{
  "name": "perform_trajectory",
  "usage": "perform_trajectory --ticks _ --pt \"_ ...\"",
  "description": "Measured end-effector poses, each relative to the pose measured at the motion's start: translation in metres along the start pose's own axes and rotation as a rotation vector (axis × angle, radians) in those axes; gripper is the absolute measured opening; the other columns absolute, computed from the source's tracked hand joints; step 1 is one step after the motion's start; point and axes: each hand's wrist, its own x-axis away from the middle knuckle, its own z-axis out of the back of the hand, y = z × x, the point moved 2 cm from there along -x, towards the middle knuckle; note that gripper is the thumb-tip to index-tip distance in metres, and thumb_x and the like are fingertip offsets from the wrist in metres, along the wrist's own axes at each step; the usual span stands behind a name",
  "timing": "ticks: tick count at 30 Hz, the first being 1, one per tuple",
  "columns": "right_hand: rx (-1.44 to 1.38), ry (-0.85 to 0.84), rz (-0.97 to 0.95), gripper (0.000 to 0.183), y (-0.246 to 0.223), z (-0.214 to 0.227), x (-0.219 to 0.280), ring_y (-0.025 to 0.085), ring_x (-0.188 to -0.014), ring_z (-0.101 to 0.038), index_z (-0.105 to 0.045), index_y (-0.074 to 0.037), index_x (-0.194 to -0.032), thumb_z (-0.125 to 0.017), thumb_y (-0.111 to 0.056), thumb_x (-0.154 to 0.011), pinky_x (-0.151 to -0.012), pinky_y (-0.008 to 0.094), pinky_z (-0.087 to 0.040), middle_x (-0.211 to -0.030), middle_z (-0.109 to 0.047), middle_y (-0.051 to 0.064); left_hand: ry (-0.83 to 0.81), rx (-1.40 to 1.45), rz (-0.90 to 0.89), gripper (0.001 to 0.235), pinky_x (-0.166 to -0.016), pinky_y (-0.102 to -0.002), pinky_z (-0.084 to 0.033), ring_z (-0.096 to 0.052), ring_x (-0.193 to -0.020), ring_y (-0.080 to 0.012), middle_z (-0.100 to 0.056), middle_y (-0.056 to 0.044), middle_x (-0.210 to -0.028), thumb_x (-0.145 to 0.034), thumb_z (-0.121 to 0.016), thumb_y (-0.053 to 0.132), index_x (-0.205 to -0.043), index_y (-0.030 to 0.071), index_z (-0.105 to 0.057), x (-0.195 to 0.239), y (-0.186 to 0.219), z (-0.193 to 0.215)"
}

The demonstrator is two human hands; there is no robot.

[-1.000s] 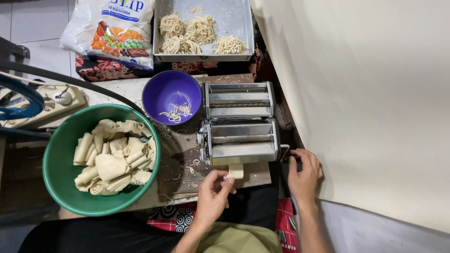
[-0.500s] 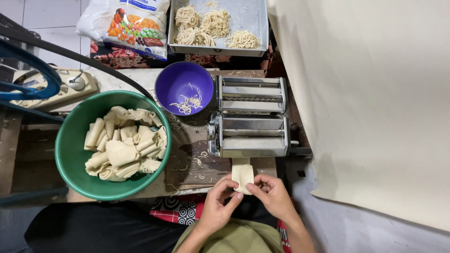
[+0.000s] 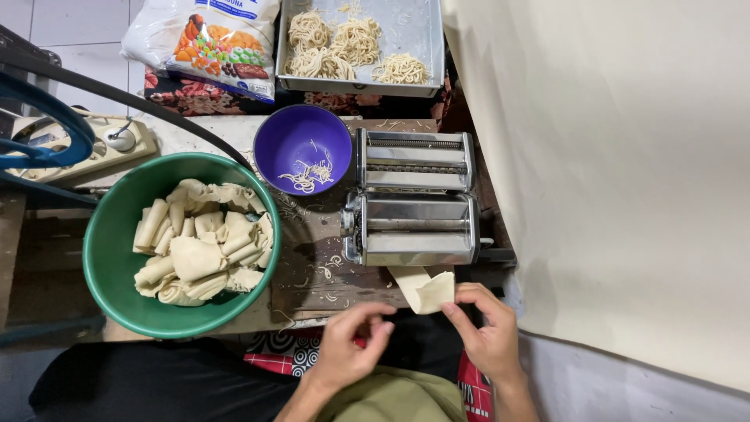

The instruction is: Using a manual pasta machine to roll out and flatten pieces of dough into sheets.

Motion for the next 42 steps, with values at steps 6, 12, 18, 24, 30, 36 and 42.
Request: perform_trajectory --ticks 6,12,18,24,30,36,42 --pt "-0.017 0.11 0.129 0.018 0.028 0.006 -0.004 0.02 -0.092 -0.06 -0.061 -0.001 -0.093 -0.062 -0.019 -0.091 -0.069 0.023 -0.05 -0.094 -0.061 0.012 0.41 -0.131 -0.057 0.017 -0.06 -0.023 -0.047 -0.055 -0.077 -0.0127 -0.057 -0.005 -0.088 -0.09 -0.059 0.016 -0.104 0.006 -0.058 -0.047 0.006 0.051" --pt "0.061 0.219 0.278 0.017 0.013 0.0 -0.044 0.021 -0.073 -0.061 -0.061 -0.002 -0.086 -0.06 -0.015 -0.098 -0.075 0.035 -0.052 -0.07 -0.058 0.007 0.242 0.155 0.076 0.041 -0.061 -0.035 -0.06 -0.062 -0.08 -0.0241 -0.056 -0.021 -0.106 -0.096 -0.055 0.017 -0.129 -0.007 -0.048 -0.085 0.001 0.052" --pt "0.046 0.239 0.156 0.022 0.029 -0.008 -0.042 0.012 -0.065 -0.06 -0.055 -0.001 -0.098 -0.052 -0.023 -0.098 -0.058 0.023 -0.045 -0.079 -0.066 0.006 0.178 -0.055 0.188 0.047 -0.064 -0.025 -0.054 -0.062 -0.07 -0.0112 -0.062 -0.007 -0.105 -0.096 -0.048 0.037 -0.127 0.003 -0.057 -0.095 0.004 0.054" --pt "0.036 0.303 0.172 0.022 0.031 -0.014 -0.042 0.019 -0.077 -0.068 -0.054 0.0 -0.097 -0.051 -0.022 -0.098 -0.064 0.026 -0.051 -0.091 -0.073 0.012 0.145 -0.071 0.221 0.055 -0.063 -0.028 -0.048 -0.056 -0.069 -0.0107 -0.06 -0.003 -0.093 -0.097 -0.037 0.045 -0.133 0.006 -0.052 -0.099 -0.017 0.049" --pt "-0.009 0.301 0.211 0.02 0.025 -0.016 -0.045 0.024 -0.086 -0.073 -0.053 0.001 -0.097 -0.049 -0.018 -0.099 -0.071 0.027 -0.056 -0.094 -0.073 0.018 0.078 0.031 0.166 0.049 -0.061 -0.025 -0.046 -0.05 -0.066 -0.0088 -0.051 0.002 -0.08 -0.099 -0.038 0.043 -0.131 0.009 -0.052 -0.101 -0.024 0.053" --pt "-0.032 0.302 0.247 0.021 0.021 -0.018 -0.049 0.027 -0.086 -0.074 -0.052 0.001 -0.096 -0.048 -0.019 -0.1 -0.07 0.028 -0.057 -0.091 -0.073 0.02 0.093 0.049 0.042 0.051 -0.065 -0.026 -0.048 -0.051 -0.073 -0.0098 -0.055 -0.003 -0.101 -0.099 -0.037 0.05 -0.124 0.008 -0.053 -0.104 -0.02 0.051" --pt "-0.041 0.299 0.246 0.02 0.019 -0.018 -0.05 0.026 -0.083 -0.073 -0.051 0.0 -0.094 -0.047 -0.019 -0.1 -0.066 0.026 -0.055 -0.09 -0.073 0.019 0.109 0.004 0.005 0.054 -0.078 -0.032 -0.053 -0.055 -0.103 -0.017 -0.056 -0.008 -0.124 -0.098 -0.035 0.052 -0.128 0.009 -0.052 -0.103 -0.017 0.05"
